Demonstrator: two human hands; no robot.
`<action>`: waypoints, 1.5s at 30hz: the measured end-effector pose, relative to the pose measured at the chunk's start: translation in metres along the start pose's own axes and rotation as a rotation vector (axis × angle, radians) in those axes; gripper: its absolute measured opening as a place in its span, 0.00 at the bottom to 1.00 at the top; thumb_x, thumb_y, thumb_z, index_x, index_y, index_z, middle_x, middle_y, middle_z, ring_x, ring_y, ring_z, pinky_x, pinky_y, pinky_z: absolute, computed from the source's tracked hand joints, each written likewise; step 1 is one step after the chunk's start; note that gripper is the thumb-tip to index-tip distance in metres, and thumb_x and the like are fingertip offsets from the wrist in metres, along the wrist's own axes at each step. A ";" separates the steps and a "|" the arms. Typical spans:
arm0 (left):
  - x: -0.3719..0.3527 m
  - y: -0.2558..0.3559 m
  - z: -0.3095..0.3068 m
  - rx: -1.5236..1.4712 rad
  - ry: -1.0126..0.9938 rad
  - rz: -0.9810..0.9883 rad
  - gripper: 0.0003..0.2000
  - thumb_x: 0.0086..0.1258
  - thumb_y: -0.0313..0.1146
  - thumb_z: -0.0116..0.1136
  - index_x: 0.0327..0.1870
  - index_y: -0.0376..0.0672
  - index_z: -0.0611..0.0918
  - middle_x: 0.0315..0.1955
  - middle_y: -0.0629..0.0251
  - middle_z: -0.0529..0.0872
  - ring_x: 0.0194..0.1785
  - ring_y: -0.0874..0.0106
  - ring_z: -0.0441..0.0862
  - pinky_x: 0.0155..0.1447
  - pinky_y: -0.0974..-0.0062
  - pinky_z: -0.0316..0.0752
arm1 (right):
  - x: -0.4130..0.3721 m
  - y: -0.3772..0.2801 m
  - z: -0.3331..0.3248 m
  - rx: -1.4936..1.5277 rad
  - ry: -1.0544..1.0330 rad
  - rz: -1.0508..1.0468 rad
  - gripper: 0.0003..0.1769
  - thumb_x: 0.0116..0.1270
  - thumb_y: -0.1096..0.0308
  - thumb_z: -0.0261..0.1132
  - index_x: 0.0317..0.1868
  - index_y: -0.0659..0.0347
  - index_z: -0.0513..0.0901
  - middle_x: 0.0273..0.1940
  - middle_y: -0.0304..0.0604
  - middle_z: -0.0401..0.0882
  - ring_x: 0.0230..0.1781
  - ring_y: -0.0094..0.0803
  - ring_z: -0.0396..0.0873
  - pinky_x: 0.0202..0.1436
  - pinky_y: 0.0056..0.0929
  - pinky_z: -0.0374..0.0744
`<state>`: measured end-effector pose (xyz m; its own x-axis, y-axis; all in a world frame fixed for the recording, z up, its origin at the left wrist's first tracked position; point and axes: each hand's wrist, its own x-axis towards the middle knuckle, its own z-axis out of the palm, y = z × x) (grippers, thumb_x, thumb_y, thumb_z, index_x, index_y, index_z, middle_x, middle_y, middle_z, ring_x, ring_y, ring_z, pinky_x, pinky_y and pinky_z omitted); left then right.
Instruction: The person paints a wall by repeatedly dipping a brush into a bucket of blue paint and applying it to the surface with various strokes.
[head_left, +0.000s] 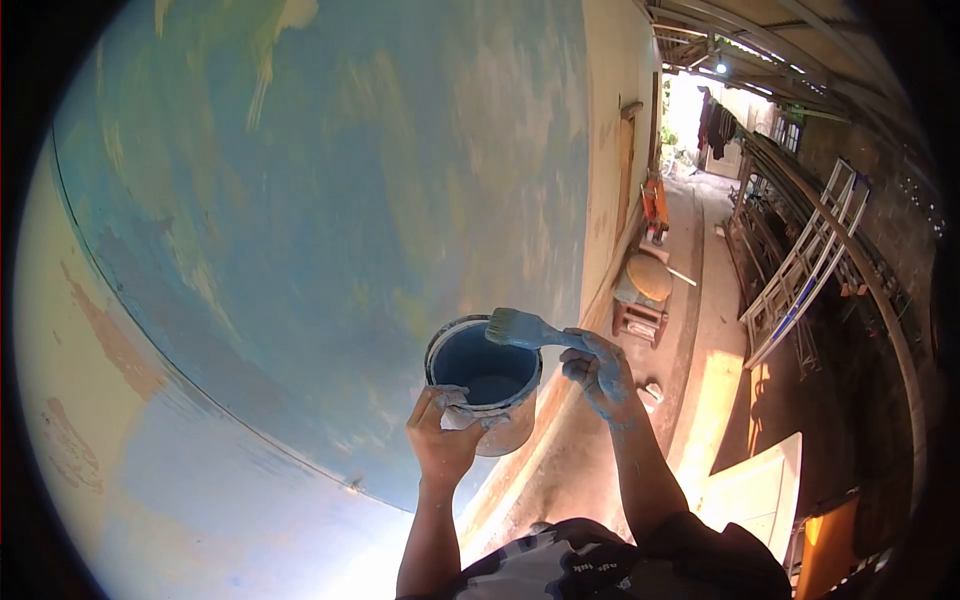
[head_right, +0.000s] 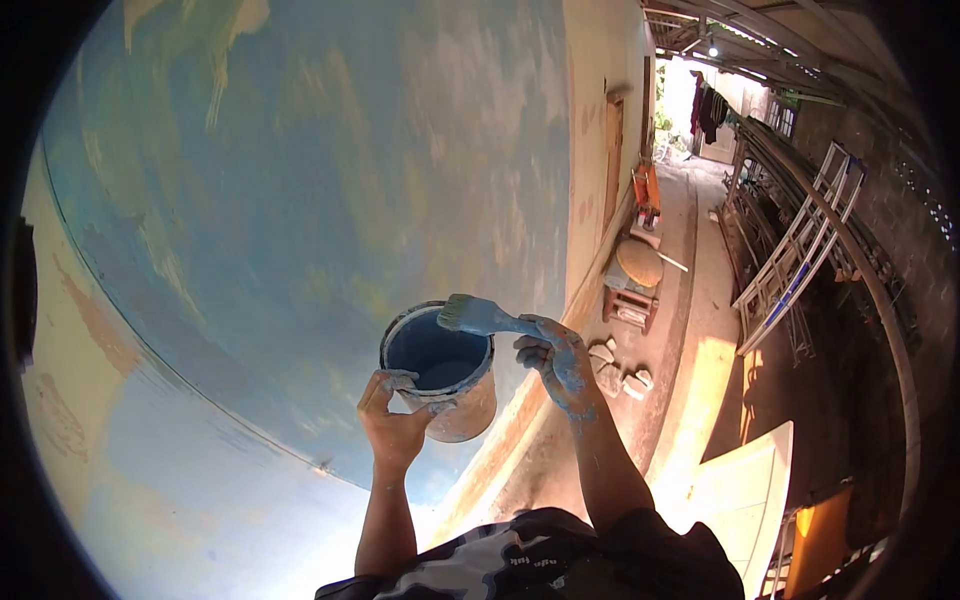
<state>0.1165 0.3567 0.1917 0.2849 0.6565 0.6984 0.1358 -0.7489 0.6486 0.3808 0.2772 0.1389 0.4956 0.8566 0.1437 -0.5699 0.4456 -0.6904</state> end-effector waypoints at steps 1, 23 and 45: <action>0.010 0.003 0.001 -0.016 0.004 0.024 0.21 0.41 0.24 0.82 0.39 0.34 0.86 0.39 0.55 0.88 0.41 0.60 0.89 0.44 0.69 0.83 | 0.009 -0.006 -0.003 -0.008 -0.071 0.010 0.20 0.77 0.61 0.65 0.58 0.70 0.83 0.45 0.50 0.88 0.41 0.36 0.88 0.46 0.27 0.86; 0.053 0.013 0.007 -0.259 0.097 -0.110 0.18 0.48 0.22 0.80 0.39 0.40 0.82 0.39 0.69 0.84 0.46 0.75 0.83 0.57 0.73 0.77 | 0.224 -0.021 0.045 -0.094 0.362 -0.353 0.12 0.70 0.67 0.70 0.32 0.69 0.84 0.25 0.48 0.84 0.20 0.34 0.82 0.20 0.31 0.78; 0.053 -0.004 0.014 -0.227 0.064 -0.161 0.20 0.48 0.19 0.80 0.41 0.40 0.83 0.40 0.69 0.86 0.47 0.75 0.84 0.57 0.75 0.78 | 0.221 0.032 -0.003 -0.229 0.296 -0.301 0.13 0.74 0.65 0.67 0.45 0.70 0.87 0.31 0.49 0.88 0.25 0.35 0.86 0.25 0.32 0.83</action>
<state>0.1441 0.3932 0.2225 0.2155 0.7753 0.5937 -0.0435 -0.5997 0.7990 0.4743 0.4804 0.1461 0.8007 0.5726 0.1759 -0.2297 0.5648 -0.7926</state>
